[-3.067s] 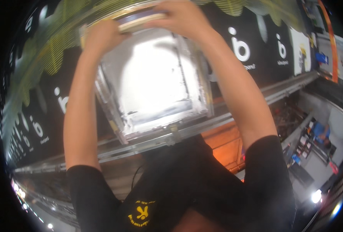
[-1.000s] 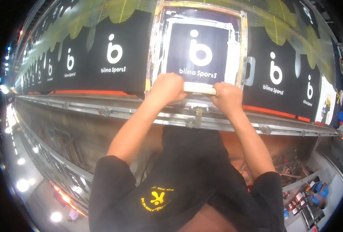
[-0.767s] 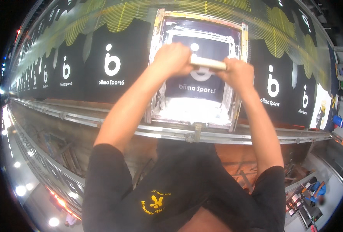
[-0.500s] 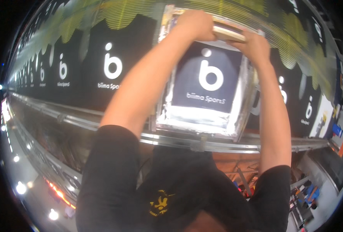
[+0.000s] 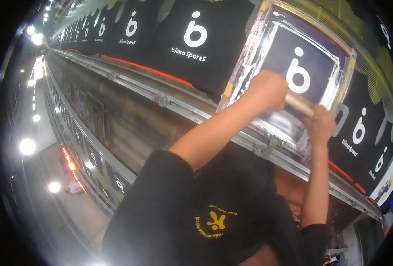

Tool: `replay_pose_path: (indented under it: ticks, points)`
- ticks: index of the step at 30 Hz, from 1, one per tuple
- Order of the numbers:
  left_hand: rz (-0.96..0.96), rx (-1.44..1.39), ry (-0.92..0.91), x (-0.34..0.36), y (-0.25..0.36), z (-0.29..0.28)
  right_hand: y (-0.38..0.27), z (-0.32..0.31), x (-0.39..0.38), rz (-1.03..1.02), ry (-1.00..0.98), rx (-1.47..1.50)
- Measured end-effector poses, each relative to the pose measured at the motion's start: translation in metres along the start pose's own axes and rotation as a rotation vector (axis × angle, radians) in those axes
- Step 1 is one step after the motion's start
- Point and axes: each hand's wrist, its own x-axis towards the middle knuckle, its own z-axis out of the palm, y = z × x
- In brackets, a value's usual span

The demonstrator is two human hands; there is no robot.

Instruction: The person uses a squeegee to pull white ink across a screen printing frame positioned over a black t-shirt. The person repeatedly lifts the frame, wipes the squeegee, and repositions the frame to continue printing the same logo area.

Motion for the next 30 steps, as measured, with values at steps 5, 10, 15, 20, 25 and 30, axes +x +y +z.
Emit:
replay_pose_path:
  ticks: [5,10,15,20,25,30]
  points:
    - [0.038,0.062,-0.010,-0.068,0.005,0.037,-0.036,-0.009,-0.072,0.005,-0.002,0.063]
    - [0.198,0.023,0.243,-0.082,0.014,0.039,-0.016,-0.036,-0.065,0.042,0.066,0.562]
    - [0.202,0.044,-0.055,-0.043,0.004,0.007,0.062,-0.033,-0.063,0.594,0.370,0.619]
    - [0.189,0.015,0.082,0.030,-0.010,-0.046,0.101,-0.016,-0.033,0.838,0.315,0.721]
    - [0.251,0.036,0.134,0.124,-0.035,-0.075,0.110,0.006,0.001,1.011,0.221,0.944]
    - [0.284,0.020,0.103,0.185,-0.055,-0.068,0.094,-0.014,0.018,1.176,0.089,1.055]
